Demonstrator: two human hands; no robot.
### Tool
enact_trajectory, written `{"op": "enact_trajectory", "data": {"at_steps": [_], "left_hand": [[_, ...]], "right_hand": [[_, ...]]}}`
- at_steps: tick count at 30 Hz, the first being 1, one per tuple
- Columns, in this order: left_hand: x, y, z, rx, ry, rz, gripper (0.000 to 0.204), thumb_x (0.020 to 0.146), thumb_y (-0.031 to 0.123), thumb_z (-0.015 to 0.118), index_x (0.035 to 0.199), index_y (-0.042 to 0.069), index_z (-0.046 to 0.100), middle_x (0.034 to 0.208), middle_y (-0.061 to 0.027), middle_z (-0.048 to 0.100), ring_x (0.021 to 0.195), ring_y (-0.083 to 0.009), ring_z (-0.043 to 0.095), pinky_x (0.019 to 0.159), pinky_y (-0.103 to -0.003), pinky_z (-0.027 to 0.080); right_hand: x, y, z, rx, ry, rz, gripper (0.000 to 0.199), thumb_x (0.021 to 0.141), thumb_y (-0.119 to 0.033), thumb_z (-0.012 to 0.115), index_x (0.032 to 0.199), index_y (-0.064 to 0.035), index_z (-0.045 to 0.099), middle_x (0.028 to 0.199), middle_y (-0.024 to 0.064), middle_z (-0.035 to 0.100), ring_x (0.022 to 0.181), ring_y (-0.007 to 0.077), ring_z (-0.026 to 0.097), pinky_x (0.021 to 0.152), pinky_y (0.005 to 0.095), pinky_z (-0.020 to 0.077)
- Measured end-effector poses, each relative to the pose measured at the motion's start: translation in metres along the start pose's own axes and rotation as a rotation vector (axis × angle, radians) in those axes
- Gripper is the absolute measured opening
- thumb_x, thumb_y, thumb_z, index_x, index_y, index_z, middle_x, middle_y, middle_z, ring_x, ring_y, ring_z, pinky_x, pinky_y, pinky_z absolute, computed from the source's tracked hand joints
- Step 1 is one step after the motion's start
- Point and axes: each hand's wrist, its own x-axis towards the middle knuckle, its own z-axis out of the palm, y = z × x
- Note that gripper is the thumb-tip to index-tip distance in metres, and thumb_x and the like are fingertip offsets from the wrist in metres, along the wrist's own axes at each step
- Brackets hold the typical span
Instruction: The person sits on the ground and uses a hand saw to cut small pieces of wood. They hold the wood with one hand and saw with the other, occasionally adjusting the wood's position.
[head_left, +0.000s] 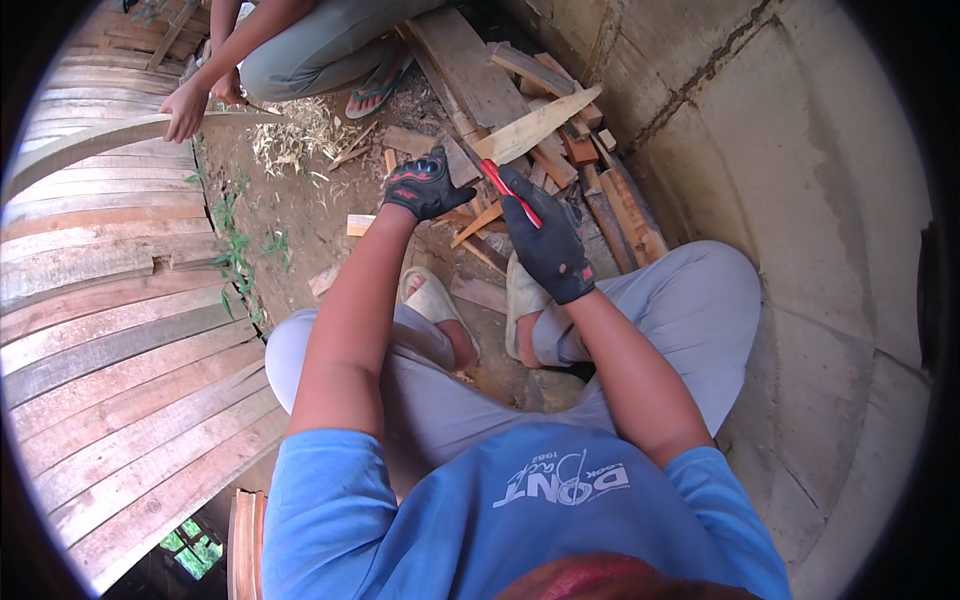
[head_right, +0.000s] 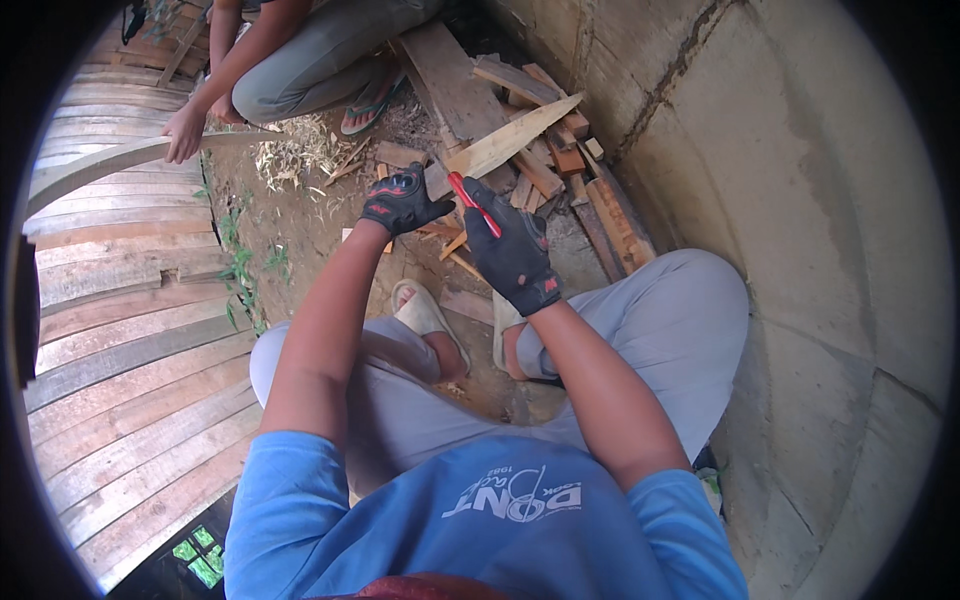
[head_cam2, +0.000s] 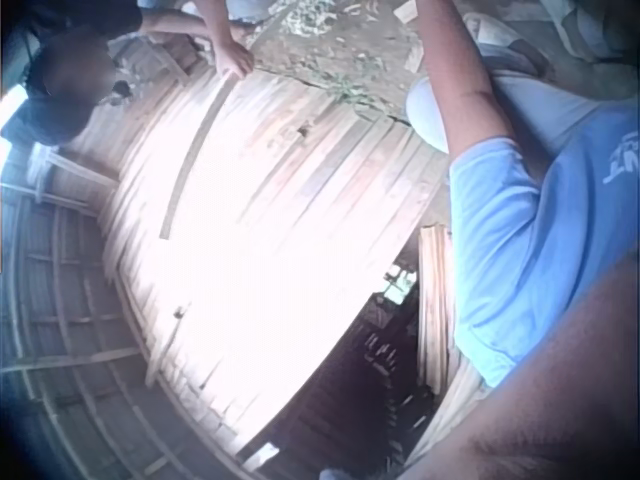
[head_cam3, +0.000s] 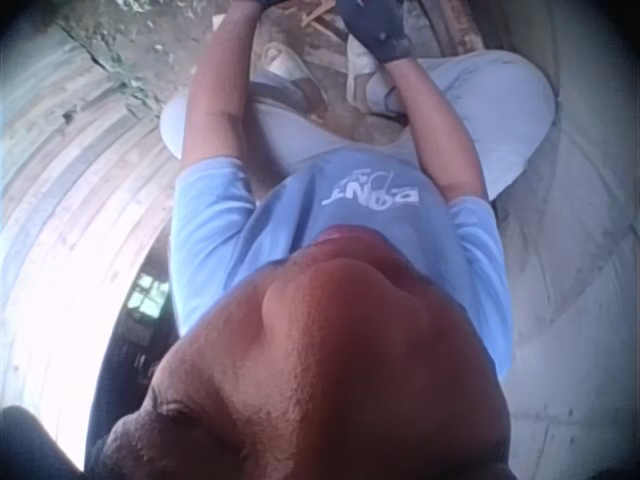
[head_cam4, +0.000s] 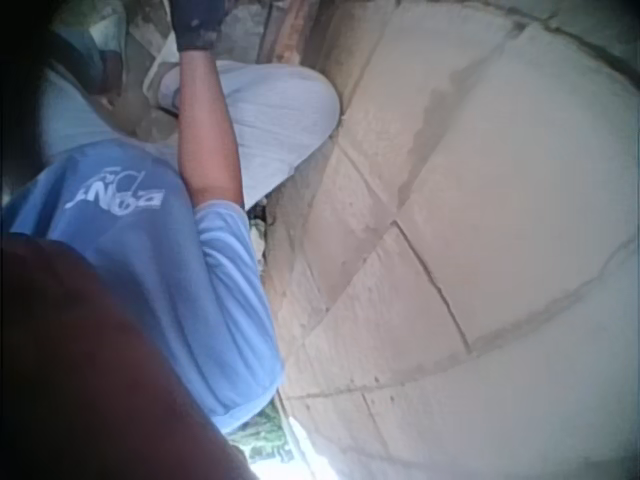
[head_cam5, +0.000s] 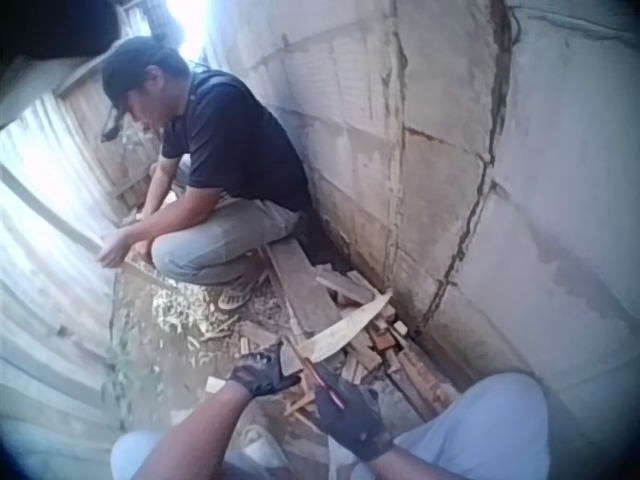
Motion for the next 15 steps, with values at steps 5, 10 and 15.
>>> {"op": "enact_trajectory", "data": {"at_steps": [5,10,15], "left_hand": [[0.006,-0.008,0.012,0.012,0.079,0.032,0.098,0.081,0.076,0.070,0.140,-0.002,0.060,0.136,-0.0292,0.067,0.123,-0.0429,0.069,0.103,-0.050,0.055],[0.009,-0.008,0.014,-0.004,0.067,0.050,0.094,0.082,0.074,0.070,0.136,-0.002,0.062,0.131,-0.0292,0.070,0.121,-0.0429,0.070,0.103,-0.050,0.056],[0.005,-0.005,0.010,0.000,0.055,0.036,0.092,0.082,0.072,0.072,0.136,-0.002,0.062,0.131,-0.0290,0.070,0.122,-0.0424,0.069,0.103,-0.050,0.056]], "right_hand": [[-0.009,-0.013,-0.017,0.044,-0.042,0.116,0.041,0.106,-0.025,0.059,0.141,-0.0065,0.067,0.127,0.0215,0.074,0.117,0.0391,0.071,0.099,0.0465,0.0563],[-0.044,-0.037,-0.049,0.023,-0.128,0.206,0.041,0.106,-0.024,0.058,0.144,-0.0086,0.067,0.124,0.0208,0.075,0.115,0.0385,0.072,0.100,0.0444,0.0549],[-0.093,-0.076,-0.100,-0.137,-0.164,0.211,0.041,0.106,-0.022,0.058,0.144,-0.0093,0.067,0.126,0.0210,0.075,0.112,0.0355,0.074,0.100,0.0427,0.0549]]}}
